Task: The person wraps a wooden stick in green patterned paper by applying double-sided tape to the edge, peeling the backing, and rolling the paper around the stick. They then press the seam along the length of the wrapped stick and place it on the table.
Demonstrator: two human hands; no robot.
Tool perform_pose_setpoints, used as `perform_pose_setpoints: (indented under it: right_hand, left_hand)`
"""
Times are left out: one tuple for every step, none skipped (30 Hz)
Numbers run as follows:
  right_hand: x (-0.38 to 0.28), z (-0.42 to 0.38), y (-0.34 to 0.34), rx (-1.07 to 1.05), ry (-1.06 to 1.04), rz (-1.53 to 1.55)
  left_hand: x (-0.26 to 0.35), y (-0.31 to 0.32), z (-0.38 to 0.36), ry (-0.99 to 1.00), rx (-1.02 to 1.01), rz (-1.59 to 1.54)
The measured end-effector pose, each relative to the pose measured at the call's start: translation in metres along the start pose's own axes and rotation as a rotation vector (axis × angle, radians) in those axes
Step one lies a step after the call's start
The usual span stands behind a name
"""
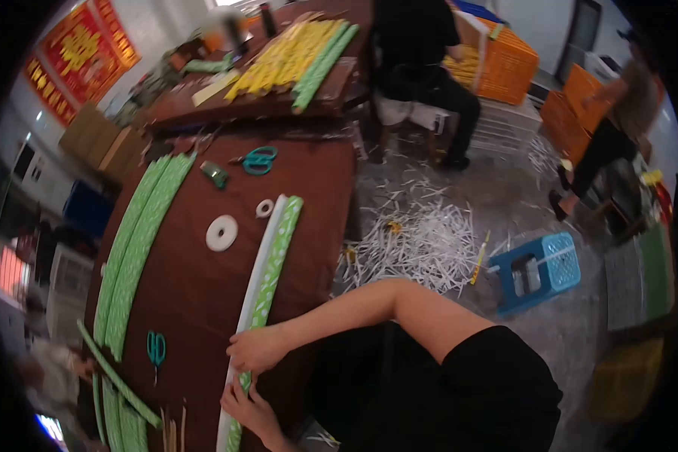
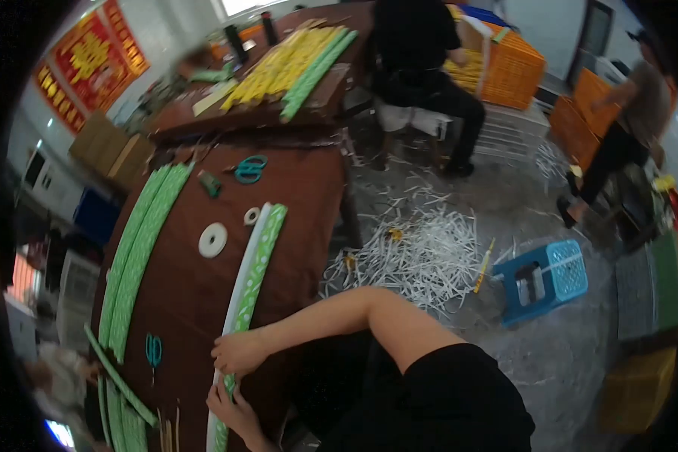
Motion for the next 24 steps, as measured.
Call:
perform_pose_setpoints:
  right_hand:
    - [0.0, 0.002, 0.001, -0.045, 0.011, 0.035]
    - [-0.001, 0.001, 0.006, -0.072, 0.002, 0.003]
    - [0.001, 0.001, 0.007, -0.083, -0.009, 0.057]
    - [-0.002, 0.001, 0.006, -0.112, -0.079, 0.027]
    - [-0.002, 0.005, 0.002, -0.103, -0.083, 0.056]
    - [0.002, 0.012, 0.001, -0.248, -0.048, 0.056]
    - [-0.004, 0.022, -0.015, -0.17, -0.124, -0.002]
    - [-0.006, 0.037, -0.028, -0.081, -0.189, -0.059]
    - [-0.015, 0.055, -0.034, -0.068, -0.198, 0.017]
    - [-0.029, 0.069, -0.038, -0.061, -0.193, 0.086]
    - [-0.049, 0.08, -0.033, -0.063, -0.223, 0.168]
    - [-0.074, 0.088, -0.034, -0.005, -0.302, 0.272]
    - [-0.098, 0.091, -0.035, 0.047, -0.374, 0.375]
    - [-0.124, 0.091, -0.023, 0.036, -0.467, 0.466]
    - [-0.149, 0.087, -0.011, 0.027, -0.553, 0.554]
    - [-0.164, 0.085, 0.0, 0.031, -0.583, 0.575]
    - [-0.181, 0.079, 0.011, 0.032, -0.66, 0.531]
    - [-0.194, 0.069, 0.02, 0.037, -0.732, 0.483]
    - [-0.199, 0.064, 0.031, 0.004, -0.694, 0.538]
    - [-0.202, 0.058, 0.031, 0.016, -0.707, 0.545]
    - [-0.203, 0.05, 0.04, -0.09, -0.703, 0.529]
    - [-0.2, 0.046, 0.048, -0.192, -0.69, 0.511]
    - [-0.197, 0.045, 0.046, -0.177, -0.72, 0.515]
    - [-0.195, 0.045, 0.044, -0.159, -0.708, 0.526]
  left_hand:
    - [0.004, -0.003, 0.001, -0.019, -0.004, -0.04]
    - [0.008, -0.006, 0.002, 0.014, 0.007, -0.046]
    - [0.009, -0.009, 0.004, 0.044, 0.021, -0.044]
    - [0.009, -0.013, 0.006, 0.034, 0.015, -0.067]
    - [0.01, -0.015, 0.008, 0.025, 0.021, -0.091]
    - [0.008, -0.017, 0.009, 0.017, 0.025, -0.096]
    - [0.006, -0.016, 0.007, 0.011, 0.034, -0.105]
    - [0.002, -0.012, 0.006, 0.009, 0.072, -0.126]
    - [-0.001, -0.011, 0.005, 0.021, 0.102, -0.151]
    - [0.0, -0.017, 0.008, -0.027, 0.041, -0.176]
    - [0.003, -0.02, 0.01, -0.065, -0.02, -0.216]
    - [-0.005, -0.011, -0.002, -0.175, 0.096, -0.422]
    - [-0.016, -0.002, -0.016, -0.273, 0.222, -0.631]
    - [0.007, -0.025, 0.003, 0.051, 0.152, -0.131]
    - [0.001, -0.015, 0.0, 0.034, 0.146, -0.117]
    - [-0.002, -0.002, -0.003, 0.022, 0.136, -0.105]
    - [-0.002, -0.004, -0.002, 0.005, 0.136, -0.123]
    - [-0.001, -0.007, -0.002, -0.008, 0.136, -0.13]
    - [0.0, -0.01, -0.001, -0.017, 0.135, -0.137]
    - [0.001, -0.01, -0.001, -0.003, 0.126, -0.117]
    - [0.0, -0.008, -0.001, -0.005, 0.124, -0.102]
    - [0.001, -0.009, -0.001, -0.003, 0.135, -0.103]
    - [0.001, -0.009, -0.001, 0.002, 0.138, -0.108]
    - [0.0, -0.009, -0.001, -0.024, 0.118, -0.122]
Point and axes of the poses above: each hand's wrist, its own z-axis towards the middle knuckle, its own y-axis out of the palm, x = y × z, the point moved 9 cm from there along z, towards the middle knuckle, and after that the axes turned 10 degrees about x, right-handed, at the moved point
